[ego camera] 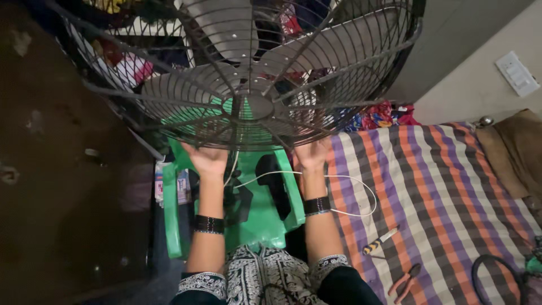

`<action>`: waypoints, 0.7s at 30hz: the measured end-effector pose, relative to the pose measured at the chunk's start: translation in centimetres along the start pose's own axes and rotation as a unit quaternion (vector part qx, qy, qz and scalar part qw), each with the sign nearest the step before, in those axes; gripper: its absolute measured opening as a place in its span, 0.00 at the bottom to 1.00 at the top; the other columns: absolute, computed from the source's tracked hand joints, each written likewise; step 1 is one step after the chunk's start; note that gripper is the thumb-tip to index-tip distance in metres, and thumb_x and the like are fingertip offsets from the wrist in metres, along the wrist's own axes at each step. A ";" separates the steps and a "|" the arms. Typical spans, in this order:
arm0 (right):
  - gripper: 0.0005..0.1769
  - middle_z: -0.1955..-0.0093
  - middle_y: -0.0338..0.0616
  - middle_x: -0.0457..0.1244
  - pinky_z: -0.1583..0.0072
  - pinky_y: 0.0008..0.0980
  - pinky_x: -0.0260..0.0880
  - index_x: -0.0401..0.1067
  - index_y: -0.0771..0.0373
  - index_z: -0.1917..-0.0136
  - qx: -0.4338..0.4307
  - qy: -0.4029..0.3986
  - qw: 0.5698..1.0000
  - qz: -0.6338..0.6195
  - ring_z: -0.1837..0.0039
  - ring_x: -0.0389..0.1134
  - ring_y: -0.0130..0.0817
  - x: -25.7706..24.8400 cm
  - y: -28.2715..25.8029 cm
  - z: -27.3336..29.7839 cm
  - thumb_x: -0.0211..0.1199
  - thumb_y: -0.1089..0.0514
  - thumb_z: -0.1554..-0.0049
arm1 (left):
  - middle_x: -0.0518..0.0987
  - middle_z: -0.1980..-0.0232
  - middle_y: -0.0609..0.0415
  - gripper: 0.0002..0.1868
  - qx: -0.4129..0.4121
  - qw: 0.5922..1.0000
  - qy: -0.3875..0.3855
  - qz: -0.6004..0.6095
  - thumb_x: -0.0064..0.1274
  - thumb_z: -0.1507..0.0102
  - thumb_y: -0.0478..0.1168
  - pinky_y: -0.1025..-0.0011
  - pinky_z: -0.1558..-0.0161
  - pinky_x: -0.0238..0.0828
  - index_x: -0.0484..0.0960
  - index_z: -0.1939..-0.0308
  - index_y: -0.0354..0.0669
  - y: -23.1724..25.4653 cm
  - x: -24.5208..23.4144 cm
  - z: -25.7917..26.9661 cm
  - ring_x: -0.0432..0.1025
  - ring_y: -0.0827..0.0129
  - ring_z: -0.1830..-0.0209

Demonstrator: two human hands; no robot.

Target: The person reassembles an electric fan by attaching the front grille to the fan head and securing it. The hands manipulate the grille and align it with the fan blades and motor housing, then fasten it in place.

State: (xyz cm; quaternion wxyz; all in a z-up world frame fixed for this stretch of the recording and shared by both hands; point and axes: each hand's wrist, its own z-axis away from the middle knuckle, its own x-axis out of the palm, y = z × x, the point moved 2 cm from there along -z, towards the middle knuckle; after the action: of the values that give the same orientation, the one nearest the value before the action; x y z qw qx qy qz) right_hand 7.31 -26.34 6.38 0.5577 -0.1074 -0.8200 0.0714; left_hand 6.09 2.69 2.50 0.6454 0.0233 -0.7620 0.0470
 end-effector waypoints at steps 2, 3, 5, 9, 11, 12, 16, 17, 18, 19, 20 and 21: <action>0.30 0.21 0.42 0.58 0.18 0.54 0.52 0.65 0.52 0.25 -0.012 0.000 1.000 -0.005 0.20 0.57 0.44 -0.4 0.4 -0.6 0.54 0.38 0.35 | 0.73 0.30 0.49 0.41 -0.008 1.000 -0.017 0.000 0.45 0.36 0.71 0.44 0.24 0.53 0.74 0.32 0.46 -0.1 0.6 0.2 0.63 0.51 0.28; 0.31 0.22 0.42 0.58 0.19 0.55 0.53 0.65 0.51 0.24 -0.027 0.005 1.000 0.009 0.21 0.57 0.45 -0.5 0.6 -1.0 0.54 0.36 0.34 | 0.73 0.30 0.49 0.41 -0.012 1.000 -0.023 0.004 0.45 0.36 0.72 0.44 0.24 0.53 0.74 0.32 0.46 -0.4 0.9 0.2 0.63 0.51 0.28; 0.33 0.23 0.43 0.59 0.20 0.58 0.53 0.65 0.51 0.24 -0.038 0.001 0.999 0.030 0.23 0.57 0.47 -0.5 1.0 -1.6 0.53 0.33 0.35 | 0.72 0.29 0.49 0.41 -0.008 0.999 -0.030 0.009 0.45 0.36 0.72 0.43 0.23 0.52 0.74 0.32 0.46 -0.9 1.3 0.5 0.63 0.50 0.28; 0.40 0.25 0.47 0.59 0.23 0.62 0.54 0.65 0.55 0.26 -0.018 -0.062 0.998 0.019 0.24 0.57 0.50 0.6 1.3 -2.2 0.52 0.27 0.39 | 0.71 0.27 0.50 0.41 0.012 1.000 -0.002 -0.008 0.44 0.37 0.70 0.43 0.22 0.49 0.72 0.30 0.47 -0.8 0.7 0.3 0.63 0.51 0.26; 0.40 0.26 0.48 0.59 0.24 0.63 0.55 0.66 0.58 0.28 -0.011 -0.048 0.999 0.019 0.25 0.58 0.51 1.0 1.2 -2.1 0.51 0.28 0.40 | 0.72 0.27 0.48 0.43 0.012 1.000 0.017 -0.009 0.45 0.37 0.70 0.45 0.23 0.51 0.72 0.30 0.45 -0.5 -1.1 0.5 0.63 0.51 0.27; 0.38 0.27 0.49 0.60 0.24 0.63 0.55 0.66 0.59 0.29 -0.010 -0.012 0.999 0.030 0.26 0.59 0.53 0.9 1.1 -1.8 0.51 0.29 0.39 | 0.73 0.30 0.47 0.41 0.009 1.000 0.029 0.002 0.47 0.37 0.68 0.47 0.27 0.53 0.73 0.31 0.43 -0.4 -2.4 0.6 0.64 0.51 0.30; 0.28 0.30 0.49 0.63 0.26 0.63 0.59 0.68 0.59 0.31 0.045 0.069 0.985 0.152 0.28 0.62 0.53 -0.8 1.5 -1.1 0.52 0.42 0.37 | 0.77 0.41 0.43 0.33 0.054 0.960 0.091 -0.260 0.55 0.36 0.57 0.54 0.42 0.60 0.77 0.36 0.36 -2.0 -8.5 0.4 0.68 0.50 0.43; 0.25 0.30 0.48 0.63 0.25 0.60 0.59 0.68 0.60 0.30 0.049 0.076 0.985 0.146 0.28 0.62 0.51 -1.7 2.1 -0.8 0.52 0.44 0.34 | 0.79 0.44 0.42 0.31 0.066 0.904 0.107 -0.409 0.57 0.35 0.55 0.55 0.46 0.62 0.78 0.37 0.34 -2.6 -9.8 0.4 0.68 0.50 0.47; 0.23 0.30 0.47 0.63 0.24 0.57 0.59 0.68 0.60 0.30 0.052 0.083 0.985 0.141 0.28 0.62 0.48 -2.7 2.8 -0.4 0.52 0.46 0.31 | 0.80 0.46 0.41 0.30 0.065 0.837 0.105 -0.533 0.58 0.35 0.52 0.57 0.50 0.64 0.79 0.38 0.32 -3.1 -10.9 0.7 0.69 0.50 0.50; 0.21 0.29 0.45 0.63 0.22 0.53 0.59 0.68 0.60 0.29 0.055 0.090 0.985 0.135 0.28 0.62 0.46 -3.8 3.4 0.0 0.52 0.48 0.28 | 0.80 0.49 0.45 0.28 0.066 0.789 0.074 -0.607 0.60 0.37 0.52 0.58 0.51 0.68 0.80 0.41 0.35 -3.7 -11.8 1.5 0.72 0.53 0.51; 0.20 0.30 0.46 0.63 0.24 0.53 0.60 0.68 0.60 0.31 0.094 0.106 0.978 0.152 0.29 0.63 0.46 -5.1 4.3 0.6 0.52 0.48 0.29 | 0.81 0.51 0.48 0.26 0.065 0.732 0.043 -0.676 0.61 0.40 0.52 0.59 0.51 0.72 0.80 0.44 0.38 -4.1 -12.5 2.5 0.75 0.55 0.53; 0.19 0.31 0.46 0.63 0.25 0.53 0.61 0.69 0.59 0.32 0.133 0.122 0.969 0.168 0.30 0.63 0.46 -6.3 5.3 1.3 0.51 0.49 0.30 | 0.82 0.53 0.52 0.25 0.063 0.670 0.011 -0.740 0.63 0.43 0.51 0.60 0.51 0.76 0.80 0.47 0.41 -4.4 -13.0 3.5 0.78 0.57 0.54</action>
State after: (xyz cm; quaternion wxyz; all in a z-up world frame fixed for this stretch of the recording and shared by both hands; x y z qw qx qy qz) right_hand 8.86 -22.85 -0.97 0.6426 -0.1765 -0.6990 0.2594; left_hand 5.18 -2.36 -10.68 0.4736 0.6195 -0.4832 -0.3980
